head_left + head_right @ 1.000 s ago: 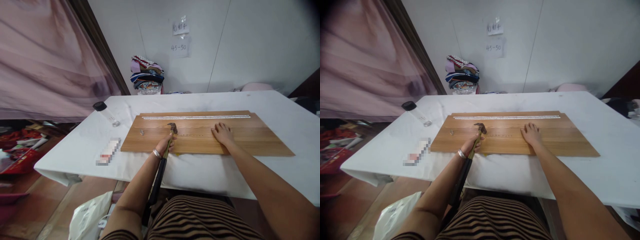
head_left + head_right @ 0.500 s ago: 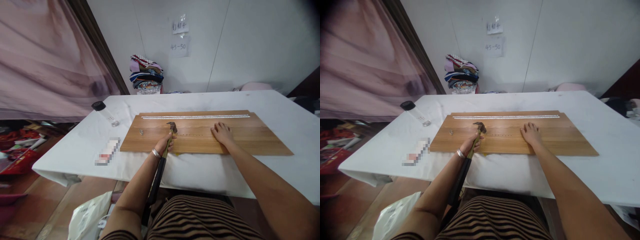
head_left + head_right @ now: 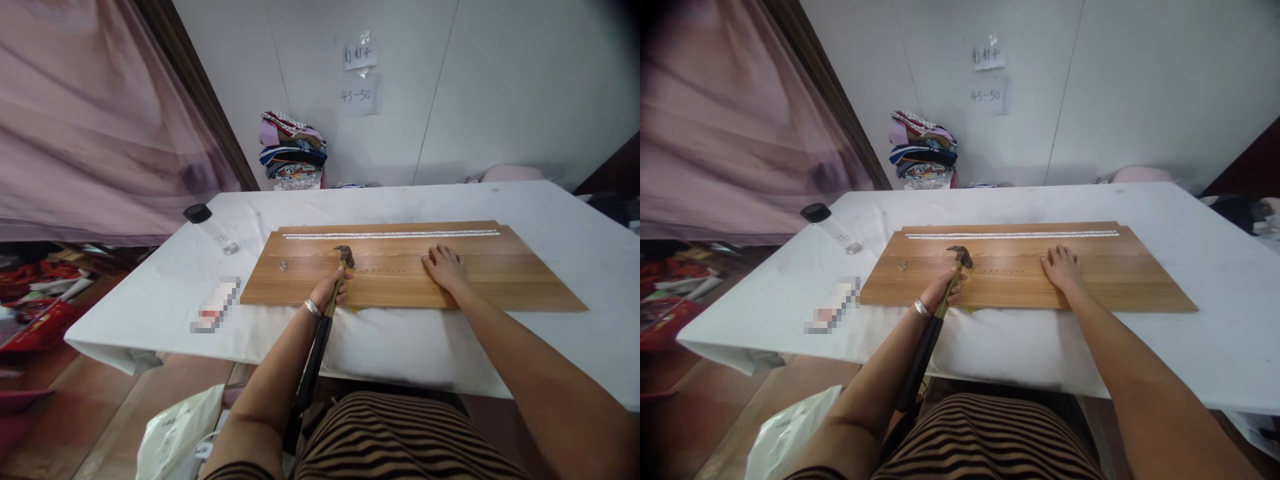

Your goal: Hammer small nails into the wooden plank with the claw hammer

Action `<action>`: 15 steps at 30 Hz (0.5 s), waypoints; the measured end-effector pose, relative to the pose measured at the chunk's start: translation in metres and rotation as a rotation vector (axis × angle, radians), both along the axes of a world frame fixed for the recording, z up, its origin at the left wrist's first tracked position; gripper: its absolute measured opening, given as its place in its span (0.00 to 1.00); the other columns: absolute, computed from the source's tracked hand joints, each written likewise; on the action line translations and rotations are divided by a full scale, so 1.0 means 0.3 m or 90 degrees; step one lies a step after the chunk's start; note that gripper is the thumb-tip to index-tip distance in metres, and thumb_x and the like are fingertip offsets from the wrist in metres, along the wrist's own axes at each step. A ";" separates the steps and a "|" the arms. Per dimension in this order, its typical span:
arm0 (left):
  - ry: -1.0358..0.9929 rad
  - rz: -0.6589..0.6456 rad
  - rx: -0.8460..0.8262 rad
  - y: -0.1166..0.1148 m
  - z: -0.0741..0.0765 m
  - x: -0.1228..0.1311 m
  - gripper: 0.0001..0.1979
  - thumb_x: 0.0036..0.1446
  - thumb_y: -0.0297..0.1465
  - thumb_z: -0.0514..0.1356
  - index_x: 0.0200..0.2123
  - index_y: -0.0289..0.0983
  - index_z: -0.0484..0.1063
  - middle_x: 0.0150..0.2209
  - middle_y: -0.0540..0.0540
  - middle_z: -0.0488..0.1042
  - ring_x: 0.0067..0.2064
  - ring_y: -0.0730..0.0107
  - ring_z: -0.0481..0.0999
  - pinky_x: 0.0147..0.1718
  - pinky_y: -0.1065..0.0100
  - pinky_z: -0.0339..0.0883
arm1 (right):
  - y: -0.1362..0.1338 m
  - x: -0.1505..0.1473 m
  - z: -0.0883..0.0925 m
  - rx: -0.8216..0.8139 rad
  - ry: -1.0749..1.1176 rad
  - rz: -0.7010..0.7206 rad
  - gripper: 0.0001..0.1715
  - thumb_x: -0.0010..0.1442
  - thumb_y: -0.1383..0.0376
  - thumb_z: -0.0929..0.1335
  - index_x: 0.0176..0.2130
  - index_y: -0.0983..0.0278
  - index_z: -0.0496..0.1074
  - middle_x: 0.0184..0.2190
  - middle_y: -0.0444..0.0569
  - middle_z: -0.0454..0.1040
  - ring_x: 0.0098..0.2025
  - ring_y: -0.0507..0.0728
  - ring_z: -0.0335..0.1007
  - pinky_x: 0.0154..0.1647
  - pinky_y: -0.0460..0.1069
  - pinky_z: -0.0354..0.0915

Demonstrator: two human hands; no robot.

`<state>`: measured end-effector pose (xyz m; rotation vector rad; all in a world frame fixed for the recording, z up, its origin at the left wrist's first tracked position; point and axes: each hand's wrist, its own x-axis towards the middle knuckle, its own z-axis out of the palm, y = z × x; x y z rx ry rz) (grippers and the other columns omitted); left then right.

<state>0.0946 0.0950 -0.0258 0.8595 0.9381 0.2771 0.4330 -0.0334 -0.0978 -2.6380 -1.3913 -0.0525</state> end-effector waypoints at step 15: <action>0.004 0.001 -0.008 -0.008 0.018 0.000 0.22 0.74 0.49 0.53 0.37 0.37 0.69 0.19 0.59 0.57 0.13 0.80 0.53 0.13 0.75 0.44 | 0.002 -0.010 0.013 -0.008 0.012 -0.007 0.30 0.74 0.53 0.55 0.59 0.64 0.74 0.67 0.64 0.71 0.70 0.70 0.60 0.68 0.68 0.57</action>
